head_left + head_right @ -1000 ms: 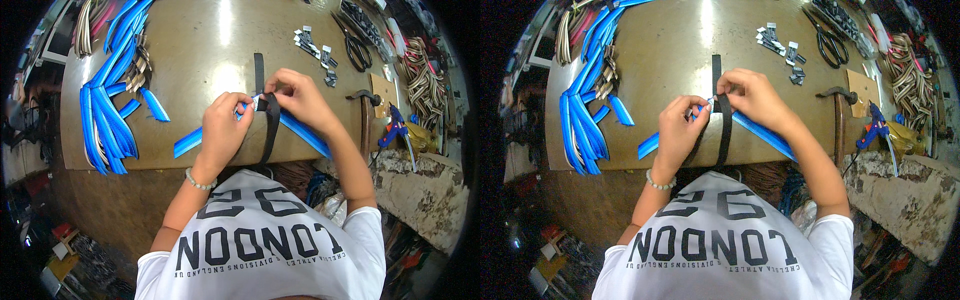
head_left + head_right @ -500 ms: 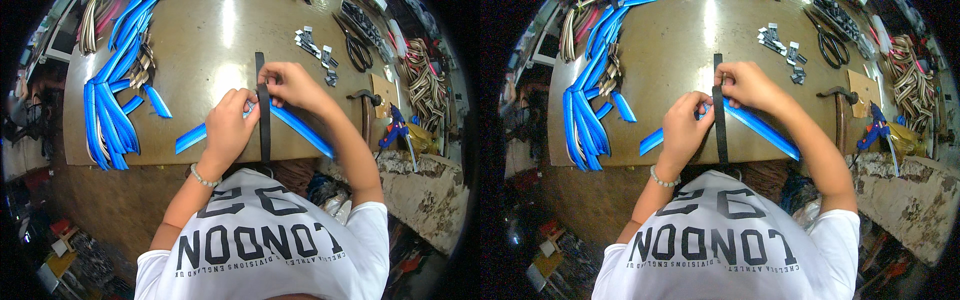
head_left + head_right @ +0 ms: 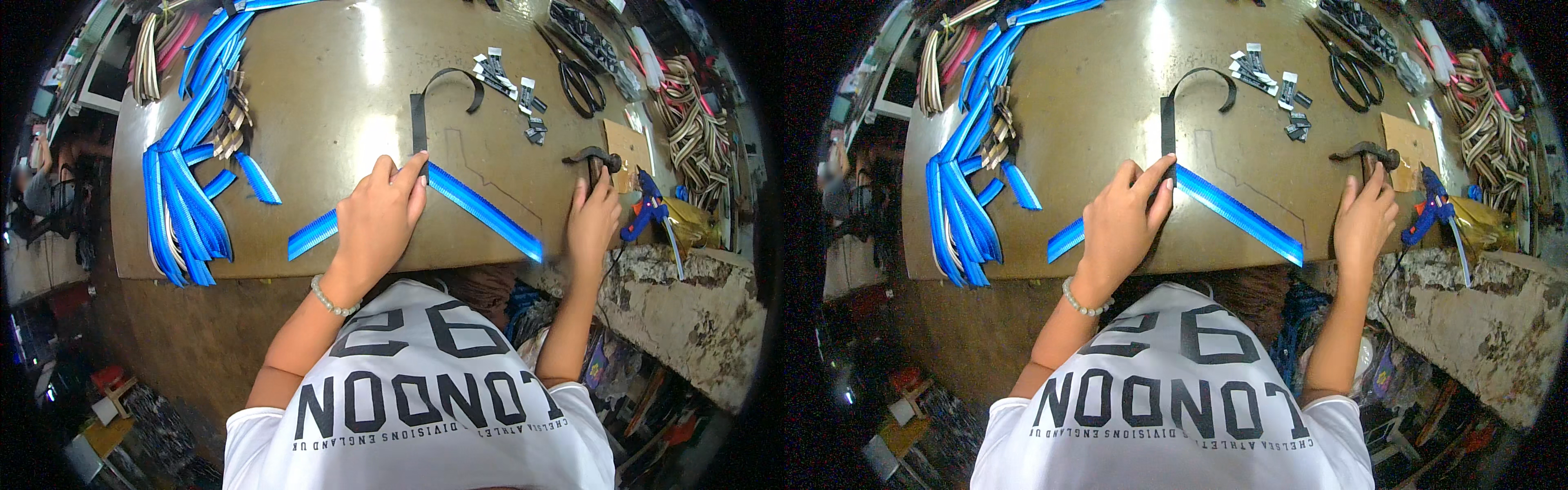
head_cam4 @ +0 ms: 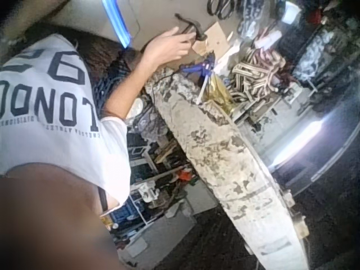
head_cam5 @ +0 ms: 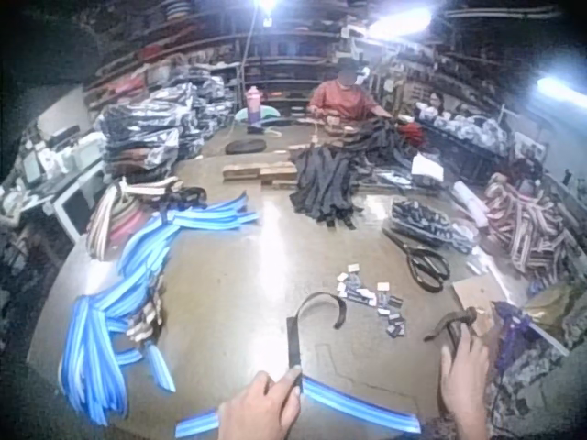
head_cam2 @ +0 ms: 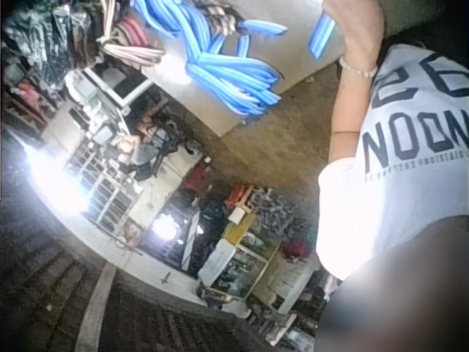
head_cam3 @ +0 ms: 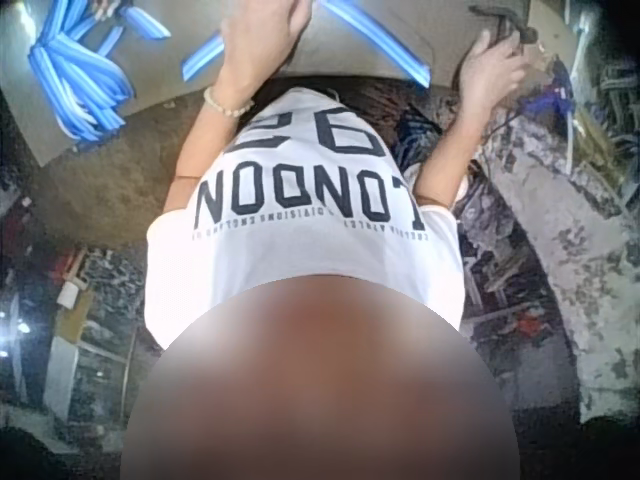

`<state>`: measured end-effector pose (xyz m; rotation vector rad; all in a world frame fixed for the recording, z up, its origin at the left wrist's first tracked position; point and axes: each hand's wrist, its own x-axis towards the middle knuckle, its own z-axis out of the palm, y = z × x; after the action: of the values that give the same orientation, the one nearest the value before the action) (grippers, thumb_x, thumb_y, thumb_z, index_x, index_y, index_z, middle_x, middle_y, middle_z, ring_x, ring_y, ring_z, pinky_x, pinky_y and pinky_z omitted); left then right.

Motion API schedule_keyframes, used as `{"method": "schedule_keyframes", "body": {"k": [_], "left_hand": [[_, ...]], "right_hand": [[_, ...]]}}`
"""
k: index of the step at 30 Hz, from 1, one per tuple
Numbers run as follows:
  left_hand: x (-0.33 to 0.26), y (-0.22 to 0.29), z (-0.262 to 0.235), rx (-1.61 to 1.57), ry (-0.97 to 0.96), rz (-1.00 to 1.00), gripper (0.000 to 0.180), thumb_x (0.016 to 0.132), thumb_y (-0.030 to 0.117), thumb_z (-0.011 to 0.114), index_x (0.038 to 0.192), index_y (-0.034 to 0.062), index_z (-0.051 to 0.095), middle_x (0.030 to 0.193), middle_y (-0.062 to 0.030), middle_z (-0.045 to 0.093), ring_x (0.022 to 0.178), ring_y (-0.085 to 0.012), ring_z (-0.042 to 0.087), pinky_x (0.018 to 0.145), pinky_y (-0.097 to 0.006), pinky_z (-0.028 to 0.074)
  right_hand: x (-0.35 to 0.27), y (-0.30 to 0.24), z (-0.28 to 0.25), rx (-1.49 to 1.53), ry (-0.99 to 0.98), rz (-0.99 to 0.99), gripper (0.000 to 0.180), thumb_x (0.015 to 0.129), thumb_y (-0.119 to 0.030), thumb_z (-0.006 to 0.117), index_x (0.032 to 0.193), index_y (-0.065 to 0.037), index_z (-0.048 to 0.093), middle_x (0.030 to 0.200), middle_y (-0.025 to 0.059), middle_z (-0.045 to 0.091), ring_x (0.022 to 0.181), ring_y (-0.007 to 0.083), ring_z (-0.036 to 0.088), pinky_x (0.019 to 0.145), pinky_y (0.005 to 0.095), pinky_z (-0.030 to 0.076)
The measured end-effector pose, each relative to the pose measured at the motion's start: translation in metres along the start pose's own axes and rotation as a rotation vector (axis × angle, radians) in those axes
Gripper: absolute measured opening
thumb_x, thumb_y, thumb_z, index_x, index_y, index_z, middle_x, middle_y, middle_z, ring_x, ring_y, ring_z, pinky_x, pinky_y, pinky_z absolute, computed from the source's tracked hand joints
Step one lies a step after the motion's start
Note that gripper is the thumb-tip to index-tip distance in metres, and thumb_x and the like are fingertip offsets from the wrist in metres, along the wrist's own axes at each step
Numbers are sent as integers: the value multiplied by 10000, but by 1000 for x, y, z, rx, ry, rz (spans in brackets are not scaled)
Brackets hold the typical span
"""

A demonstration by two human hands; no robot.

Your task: The person assembles a decorative strap by repeatedly applying hot glue to a black strap, attaching a blue ribbon, and securing it with a small metal clip. The person works at a table with many similar ribbons and clips, completing several units in sequence.

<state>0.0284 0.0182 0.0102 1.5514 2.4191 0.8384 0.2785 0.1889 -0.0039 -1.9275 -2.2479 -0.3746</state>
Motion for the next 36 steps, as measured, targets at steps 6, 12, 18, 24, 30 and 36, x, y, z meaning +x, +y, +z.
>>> {"method": "schedule_keyframes", "body": {"k": [6, 12, 18, 24, 30, 36], "left_hand": [[-15, -7, -15, -195, 144, 8, 314, 885, 143, 680, 1198, 120, 669, 931, -100, 564, 702, -254, 617, 613, -377, 502], [-27, -23, -14, -61, 173, -16, 229, 875, 122, 687, 1103, 104, 703, 965, -91, 593, 810, -268, 628, 673, -390, 505], [-28, -23, -17, -103, 129, -73, 217, 858, 180, 711, 1066, 116, 699, 941, -72, 586, 814, -275, 629, 661, -396, 505], [-18, -18, -19, -11, 121, -80, 264, 854, 271, 736, 1038, 84, 704, 955, -88, 611, 844, -294, 639, 713, -402, 526], [-3, -17, -30, -81, 76, 53, 193, 848, 214, 736, 984, 79, 715, 995, -80, 646, 923, -281, 605, 754, -391, 509], [42, -19, -69, -63, 9, 252, 130, 851, 189, 714, 924, 82, 717, 788, -72, 653, 778, -290, 594, 683, -394, 504]], "right_hand": [[-10, -27, -64, 917, -184, 126, 317, 952, -231, 612, 1172, -7, 569, 836, 195, 669, 753, 387, 658, 721, 449, 518], [-59, -126, -79, 992, -311, -575, 238, 977, -171, 574, 1088, 38, 547, 811, 262, 642, 746, 462, 635, 625, 485, 515], [-64, -128, -77, 1256, -48, -601, 224, 974, -164, 597, 1031, 38, 519, 754, 316, 615, 705, 490, 626, 570, 531, 483], [-63, -134, -74, 1047, -468, -412, 292, 986, -226, 588, 1095, 43, 556, 865, 329, 640, 872, 507, 628, 683, 520, 500], [-35, -43, -46, 962, 9, -67, 493, 998, -409, 565, 1204, 37, 603, 1115, 230, 687, 1037, 327, 662, 901, 415, 492], [-2, 26, -15, 589, 75, 272, 534, 1025, -394, 507, 1279, 75, 533, 1207, 309, 619, 1126, 455, 591, 951, 438, 459]]}}
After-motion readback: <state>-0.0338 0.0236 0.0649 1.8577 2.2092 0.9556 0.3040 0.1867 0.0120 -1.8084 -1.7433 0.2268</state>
